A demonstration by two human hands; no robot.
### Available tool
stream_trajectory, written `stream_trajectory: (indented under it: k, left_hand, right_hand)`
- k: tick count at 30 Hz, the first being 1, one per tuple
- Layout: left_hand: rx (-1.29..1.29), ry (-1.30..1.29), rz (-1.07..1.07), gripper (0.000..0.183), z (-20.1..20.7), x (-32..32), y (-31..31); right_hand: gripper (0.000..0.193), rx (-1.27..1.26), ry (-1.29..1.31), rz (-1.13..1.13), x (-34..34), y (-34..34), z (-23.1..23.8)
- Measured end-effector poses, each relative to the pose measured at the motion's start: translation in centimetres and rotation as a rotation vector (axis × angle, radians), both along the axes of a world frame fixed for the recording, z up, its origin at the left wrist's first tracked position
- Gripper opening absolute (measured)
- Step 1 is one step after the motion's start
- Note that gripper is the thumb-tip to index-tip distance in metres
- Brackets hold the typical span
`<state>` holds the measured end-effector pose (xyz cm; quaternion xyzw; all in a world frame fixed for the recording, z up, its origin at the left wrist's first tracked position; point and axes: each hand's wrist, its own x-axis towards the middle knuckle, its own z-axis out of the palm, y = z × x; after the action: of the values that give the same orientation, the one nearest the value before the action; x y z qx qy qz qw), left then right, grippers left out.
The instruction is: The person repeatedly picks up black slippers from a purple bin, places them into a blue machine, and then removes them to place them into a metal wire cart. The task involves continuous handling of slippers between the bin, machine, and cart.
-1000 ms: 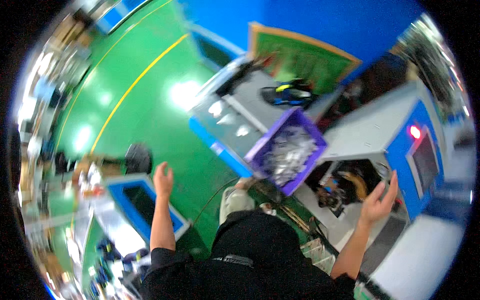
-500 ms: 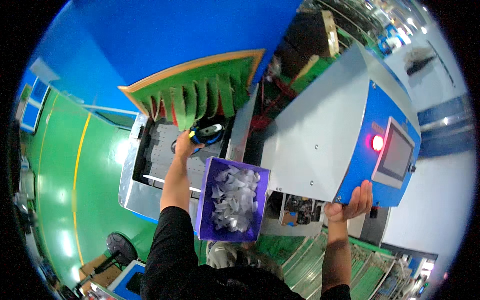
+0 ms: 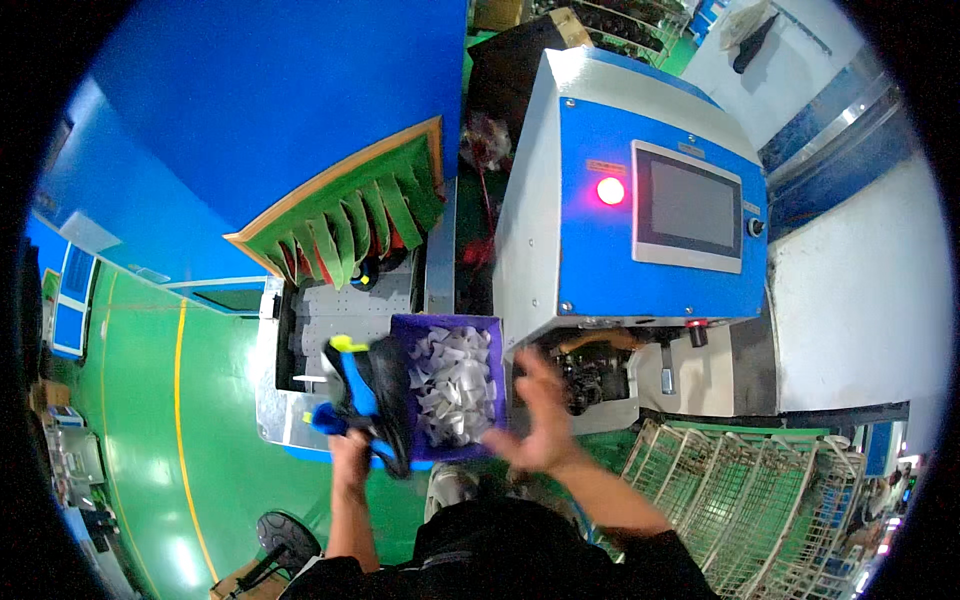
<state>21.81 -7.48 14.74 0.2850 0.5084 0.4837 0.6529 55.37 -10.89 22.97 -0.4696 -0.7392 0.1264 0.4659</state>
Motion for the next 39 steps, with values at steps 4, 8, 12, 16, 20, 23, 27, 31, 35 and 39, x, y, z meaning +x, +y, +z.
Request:
stream_trajectory:
  k: [4, 8, 12, 16, 20, 23, 27, 31, 35, 39]
  left_hand:
    - [0.392, 0.381, -0.083, 0.142, 4.1, 9.9, -7.4]
    - [0.846, 1.125, -0.225, 0.066, 8.2, 14.7, -8.9]
    - [0.972, 1.093, -0.307, 0.035, 5.6, 19.6, -11.0]
    - [0.543, 0.89, -0.068, 0.034, 4.1, 24.4, -14.0]
    - [0.137, 0.238, -0.323, 0.03, 3.0, 25.7, -13.7]
    - [-0.241, 0.106, -0.581, 0.046, 4.1, 26.7, -15.6]
    - [0.07, 0.522, -0.753, 0.052, 2.5, 28.1, -15.6]
    - [0.036, 0.289, -0.68, 0.035, 3.1, 28.5, -13.4]
    - [0.197, 0.191, -0.599, 0.03, 0.8, 27.0, -10.8]
    - [0.265, 0.575, -0.719, 0.03, 2.4, 24.6, -8.2]
  right_hand:
    - [0.121, -0.537, 1.025, 0.147, -5.9, -4.7, -2.0]
    - [0.114, -0.58, 0.766, 0.04, 0.7, -5.9, 0.4]
    - [0.108, -0.637, 0.487, -0.012, 5.8, -9.1, 3.8]
    - [0.074, -0.927, 1.241, -0.225, 13.0, -13.9, -1.4]
    - [0.064, -1.076, 1.873, 0.017, 17.5, -19.8, -5.0]
    - [0.075, -1.242, 1.536, 0.067, 18.8, -21.6, -5.5]
    - [0.096, -1.222, 1.424, -0.027, 18.3, -21.5, -3.5]
    - [0.108, -0.992, 1.105, 0.008, 18.2, -19.0, -2.4]
    - [0.109, -0.941, 0.849, -0.042, 19.0, -15.6, -1.3]
    - [0.104, -0.855, 0.748, -0.321, 19.0, -12.2, -0.3]
